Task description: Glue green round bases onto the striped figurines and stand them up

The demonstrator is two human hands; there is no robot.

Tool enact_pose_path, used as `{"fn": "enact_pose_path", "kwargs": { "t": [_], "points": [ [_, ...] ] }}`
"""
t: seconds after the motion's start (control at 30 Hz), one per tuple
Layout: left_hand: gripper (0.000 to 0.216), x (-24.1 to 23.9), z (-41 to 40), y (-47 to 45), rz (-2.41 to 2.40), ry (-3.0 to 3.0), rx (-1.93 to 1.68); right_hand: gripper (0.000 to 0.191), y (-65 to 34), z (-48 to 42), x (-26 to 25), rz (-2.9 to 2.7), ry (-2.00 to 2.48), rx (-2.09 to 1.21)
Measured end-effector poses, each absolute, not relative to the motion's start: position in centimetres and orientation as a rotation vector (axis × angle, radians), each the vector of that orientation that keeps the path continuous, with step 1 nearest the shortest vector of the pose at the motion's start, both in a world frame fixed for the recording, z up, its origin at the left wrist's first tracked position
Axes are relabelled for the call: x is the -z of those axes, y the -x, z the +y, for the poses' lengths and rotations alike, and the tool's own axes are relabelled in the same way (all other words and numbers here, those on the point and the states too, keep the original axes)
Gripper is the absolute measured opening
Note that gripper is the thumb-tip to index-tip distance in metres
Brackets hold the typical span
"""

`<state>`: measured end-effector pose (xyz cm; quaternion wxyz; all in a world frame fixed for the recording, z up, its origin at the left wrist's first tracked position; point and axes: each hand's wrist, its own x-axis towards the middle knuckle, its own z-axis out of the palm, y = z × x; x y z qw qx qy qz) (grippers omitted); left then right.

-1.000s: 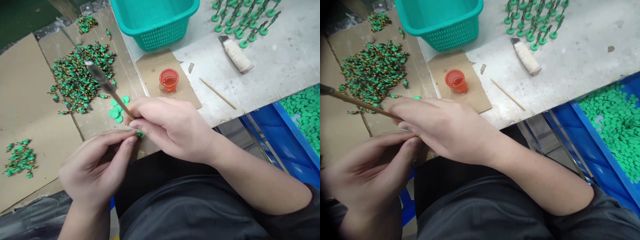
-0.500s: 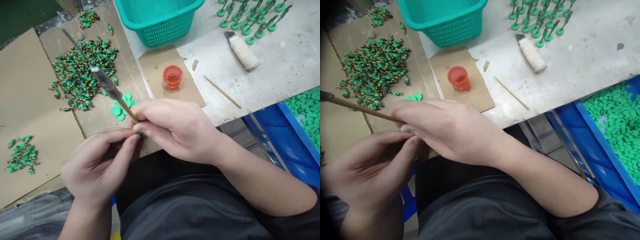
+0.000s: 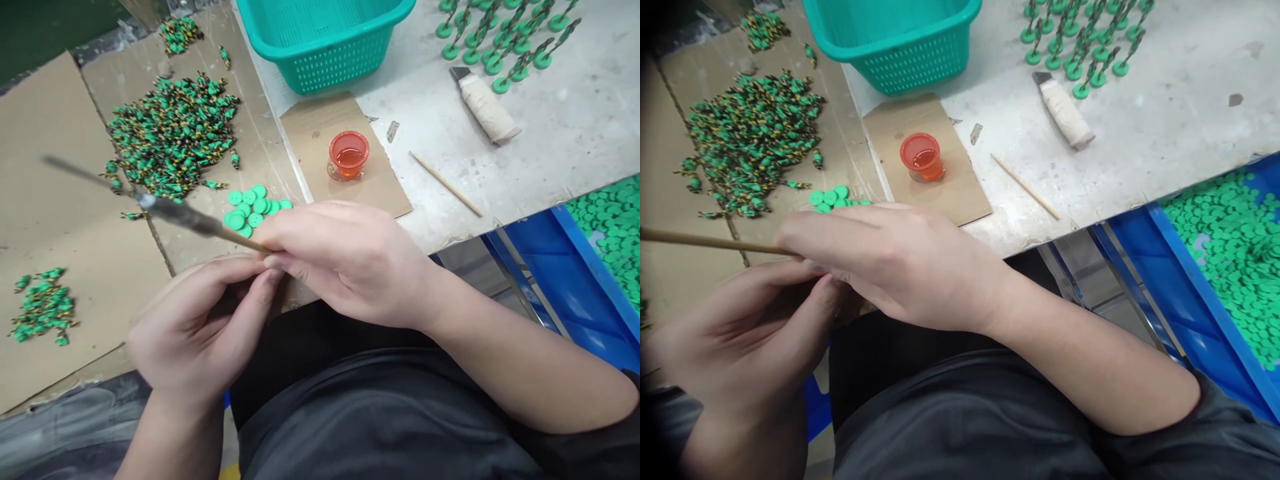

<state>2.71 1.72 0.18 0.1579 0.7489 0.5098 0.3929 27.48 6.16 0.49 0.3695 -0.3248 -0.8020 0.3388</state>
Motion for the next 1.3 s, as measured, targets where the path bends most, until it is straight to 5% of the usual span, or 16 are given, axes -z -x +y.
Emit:
{"fn": "enact_pose_path", "kwargs": {
  "t": [0.17, 0.7, 1.1, 1.3],
  "points": [
    [0.036, -0.5, 1.6, -2.7, 1.481, -2.086, -1.088, 0.019, -27.4, 6.2, -0.2, -1.982, 0.693, -0.823],
    [0.003, -3.6, 1.7, -3.7, 1.547, -1.569, -1.149, 0.008, -30.3, 1.6, -1.1, -1.389, 1.006, -1.06],
    [0.033, -8.7, 1.7, -2.8, 1.414, -1.518, -0.983, 0.019, -30.4, 1.7, -0.4, -1.38, 1.073, -1.146],
    [0.009, -9.0, 1.7, -2.2, 1.297, -1.523, -0.974, 0.02, -30.3, 1.6, -0.3, -1.393, 1.082, -1.132]
  ]
}}
